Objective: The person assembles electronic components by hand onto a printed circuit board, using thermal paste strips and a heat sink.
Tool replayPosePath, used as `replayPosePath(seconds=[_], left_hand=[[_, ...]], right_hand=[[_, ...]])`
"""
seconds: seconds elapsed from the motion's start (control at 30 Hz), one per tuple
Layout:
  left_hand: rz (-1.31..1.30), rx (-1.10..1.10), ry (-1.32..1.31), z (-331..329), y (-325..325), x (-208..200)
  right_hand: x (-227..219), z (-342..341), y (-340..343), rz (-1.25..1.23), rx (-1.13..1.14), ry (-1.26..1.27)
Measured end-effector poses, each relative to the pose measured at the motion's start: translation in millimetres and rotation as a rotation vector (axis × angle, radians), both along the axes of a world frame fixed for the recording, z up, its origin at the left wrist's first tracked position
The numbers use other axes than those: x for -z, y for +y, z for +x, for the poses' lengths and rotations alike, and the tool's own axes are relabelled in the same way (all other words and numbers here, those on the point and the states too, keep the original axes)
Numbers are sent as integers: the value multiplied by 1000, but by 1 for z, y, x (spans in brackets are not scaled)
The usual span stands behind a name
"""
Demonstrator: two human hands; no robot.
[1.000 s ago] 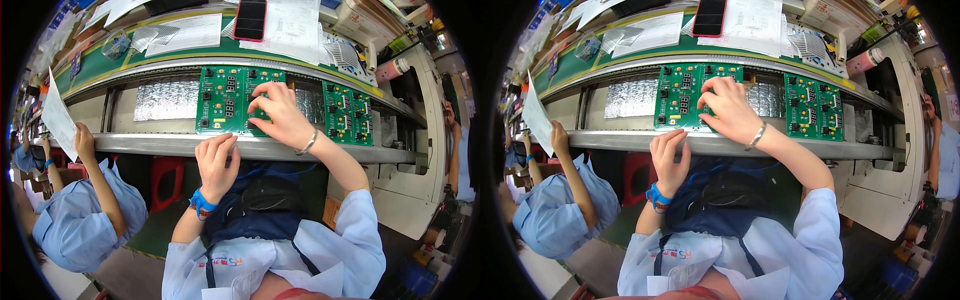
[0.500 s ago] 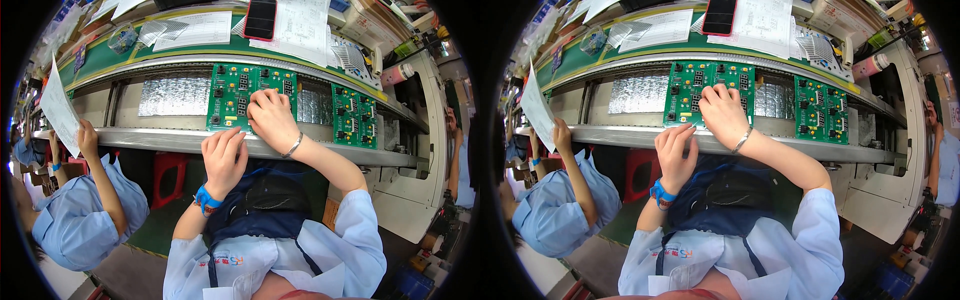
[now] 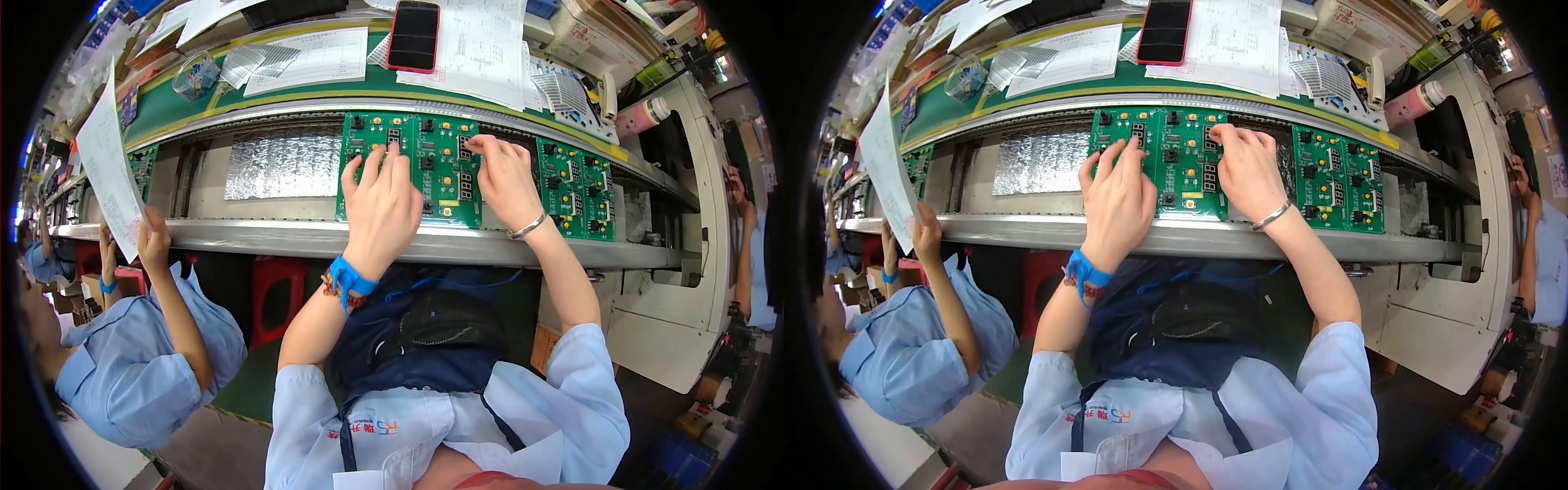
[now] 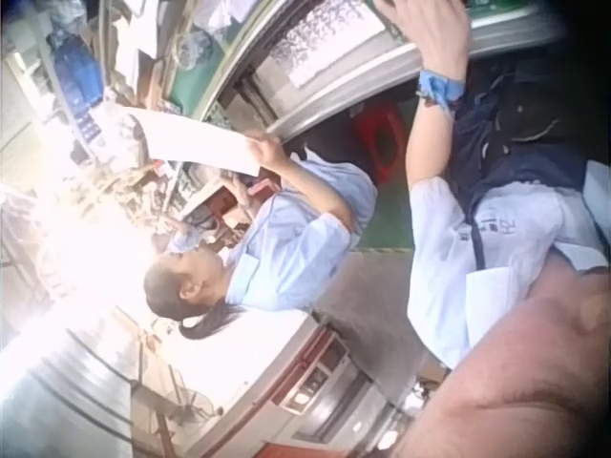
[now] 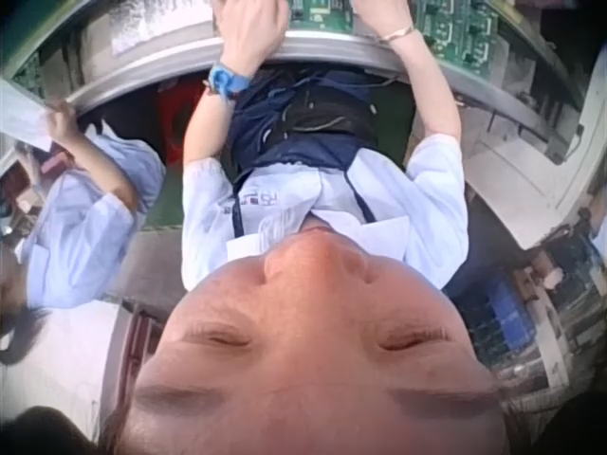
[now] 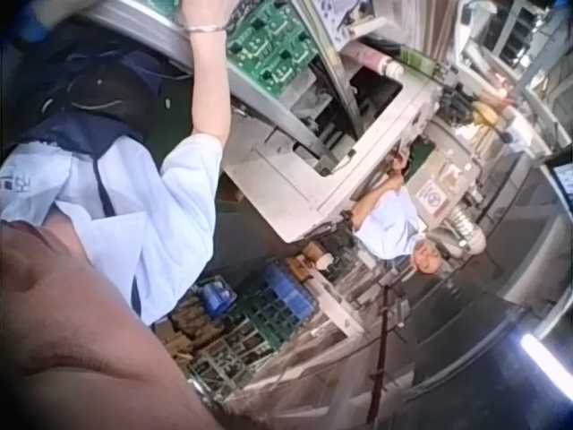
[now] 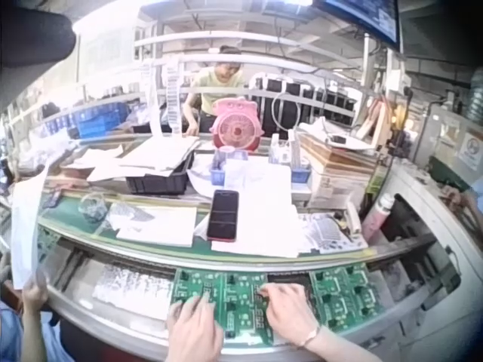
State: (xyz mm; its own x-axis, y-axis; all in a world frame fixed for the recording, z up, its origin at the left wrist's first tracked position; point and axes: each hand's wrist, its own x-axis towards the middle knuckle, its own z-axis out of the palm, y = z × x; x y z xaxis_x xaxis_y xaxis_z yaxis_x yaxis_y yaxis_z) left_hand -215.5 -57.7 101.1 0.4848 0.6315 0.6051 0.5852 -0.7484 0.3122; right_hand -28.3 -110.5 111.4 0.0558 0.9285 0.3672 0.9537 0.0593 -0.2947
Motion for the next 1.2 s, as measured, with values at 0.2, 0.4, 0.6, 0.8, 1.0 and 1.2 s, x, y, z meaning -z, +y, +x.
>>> replayPosePath(seconds=[0.2, 0.4, 0.6, 0.8, 1.0, 1.2], left_hand=[[-76, -1, 81, -6, 18, 3], [-36, -69, -143, -58, 14, -11], [-143, -20, -96, -71, -9, 14], [-202, -105, -94, -68, -7, 20], [-406, -113, -94, -62, -1, 18], [-438, -17, -69, -40, -6, 15]], right_hand=[[-10, -7, -12, 14, -26, 42], [-19, -15, -52, -99, -92, 96], [-15, -16, -58, 16, -58, 117], [-9, -12, -69, 52, 20, 206], [-1, -12, -86, 93, 72, 270], [8, -16, -99, 141, 69, 295]])
